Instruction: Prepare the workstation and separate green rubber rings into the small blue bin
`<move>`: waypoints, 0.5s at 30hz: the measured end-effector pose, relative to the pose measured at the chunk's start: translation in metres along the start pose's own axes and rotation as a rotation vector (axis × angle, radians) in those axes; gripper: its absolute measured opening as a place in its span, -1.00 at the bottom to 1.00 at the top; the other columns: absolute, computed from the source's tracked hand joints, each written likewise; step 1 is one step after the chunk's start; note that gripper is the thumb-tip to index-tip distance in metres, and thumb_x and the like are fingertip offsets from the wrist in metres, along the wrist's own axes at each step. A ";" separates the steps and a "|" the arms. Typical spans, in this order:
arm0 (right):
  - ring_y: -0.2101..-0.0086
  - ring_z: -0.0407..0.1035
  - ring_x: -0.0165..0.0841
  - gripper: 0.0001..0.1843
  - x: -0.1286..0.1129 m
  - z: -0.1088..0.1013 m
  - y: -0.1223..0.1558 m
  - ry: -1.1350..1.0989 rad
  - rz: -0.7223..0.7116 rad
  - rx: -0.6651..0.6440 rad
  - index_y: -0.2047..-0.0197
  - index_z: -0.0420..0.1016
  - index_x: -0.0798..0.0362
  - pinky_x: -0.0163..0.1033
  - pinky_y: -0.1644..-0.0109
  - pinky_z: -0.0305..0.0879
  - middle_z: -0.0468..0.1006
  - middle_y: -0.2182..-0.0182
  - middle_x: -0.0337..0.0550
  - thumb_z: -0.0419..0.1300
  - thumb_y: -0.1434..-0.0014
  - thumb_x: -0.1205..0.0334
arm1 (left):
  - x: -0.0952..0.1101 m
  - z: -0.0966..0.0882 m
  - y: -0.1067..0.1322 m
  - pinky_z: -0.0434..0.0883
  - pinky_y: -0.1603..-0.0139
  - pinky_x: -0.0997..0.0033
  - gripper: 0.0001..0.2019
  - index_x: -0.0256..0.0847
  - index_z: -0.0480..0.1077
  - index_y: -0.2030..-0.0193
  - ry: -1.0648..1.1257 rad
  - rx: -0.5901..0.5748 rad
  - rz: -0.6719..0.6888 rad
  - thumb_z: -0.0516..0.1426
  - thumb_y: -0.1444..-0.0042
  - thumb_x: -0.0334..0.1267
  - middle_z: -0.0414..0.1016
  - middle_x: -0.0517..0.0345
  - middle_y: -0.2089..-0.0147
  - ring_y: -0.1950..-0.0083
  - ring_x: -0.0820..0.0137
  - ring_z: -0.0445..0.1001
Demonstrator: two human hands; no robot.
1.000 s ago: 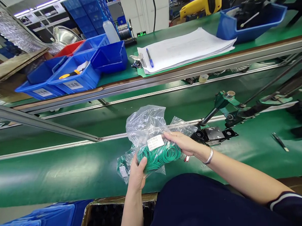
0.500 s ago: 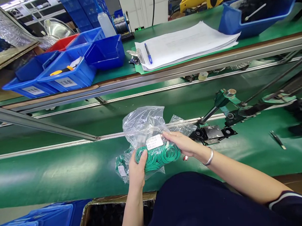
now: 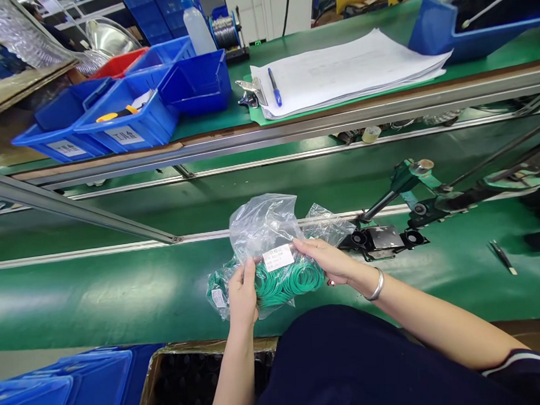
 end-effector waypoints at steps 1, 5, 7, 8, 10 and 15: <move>0.11 0.49 -0.22 -0.56 0.003 -0.001 0.000 -0.006 0.013 0.009 0.11 0.66 -0.01 -0.08 -0.09 0.40 0.67 0.19 -0.13 0.29 -0.14 -0.18 | -0.002 0.000 0.001 0.49 0.04 0.25 -0.52 -0.28 0.58 0.13 -0.001 0.009 -0.014 0.23 -0.09 0.15 0.65 -0.03 0.17 0.11 0.21 0.58; 0.03 0.47 -0.19 -0.54 0.011 -0.005 0.000 -0.014 0.043 0.040 0.09 0.64 0.00 -0.04 -0.16 0.37 0.66 0.15 -0.09 0.30 -0.13 -0.17 | -0.004 -0.003 0.004 0.49 0.09 0.26 -0.50 -0.28 0.58 0.16 -0.030 0.039 -0.001 0.20 -0.10 0.19 0.64 -0.01 0.25 0.12 0.17 0.58; 0.03 0.48 -0.19 -0.55 0.010 -0.004 0.001 -0.035 0.039 0.024 0.09 0.64 0.00 -0.03 -0.18 0.35 0.67 0.14 -0.09 0.31 -0.13 -0.17 | 0.000 -0.005 0.005 0.49 0.09 0.28 -0.50 -0.27 0.59 0.18 -0.061 0.066 0.045 0.21 -0.09 0.19 0.64 -0.02 0.24 0.10 0.17 0.58; 0.05 0.49 -0.20 -0.55 0.010 -0.002 0.001 -0.048 0.038 0.005 0.08 0.64 0.00 -0.03 -0.19 0.35 0.67 0.14 -0.10 0.31 -0.13 -0.17 | 0.002 -0.006 0.005 0.49 0.10 0.29 -0.51 -0.26 0.59 0.20 -0.076 0.081 0.067 0.21 -0.08 0.19 0.63 -0.01 0.23 0.10 0.17 0.57; 0.08 0.51 -0.20 -0.56 0.007 0.002 0.002 -0.064 0.036 -0.028 0.08 0.65 -0.02 -0.02 -0.19 0.35 0.67 0.14 -0.10 0.30 -0.14 -0.17 | 0.006 -0.006 0.006 0.48 0.13 0.31 -0.51 -0.25 0.59 0.23 -0.101 0.103 0.100 0.20 -0.08 0.20 0.63 0.00 0.23 0.13 0.19 0.57; 0.00 0.48 -0.18 -0.52 0.007 0.008 0.004 -0.112 -0.005 -0.086 0.01 0.61 -0.03 -0.03 -0.22 0.31 0.63 0.02 -0.09 0.25 -0.18 -0.18 | 0.015 -0.010 0.008 0.48 0.19 0.35 -0.50 -0.27 0.60 0.24 -0.135 0.149 0.147 0.20 -0.08 0.20 0.62 0.01 0.27 0.19 0.23 0.56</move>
Point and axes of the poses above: each hand's wrist, its own y-axis away from the middle knuckle, its own z-axis out of the palm, x = y × z, the point moved 9 cm from there along -y, towards the middle knuckle
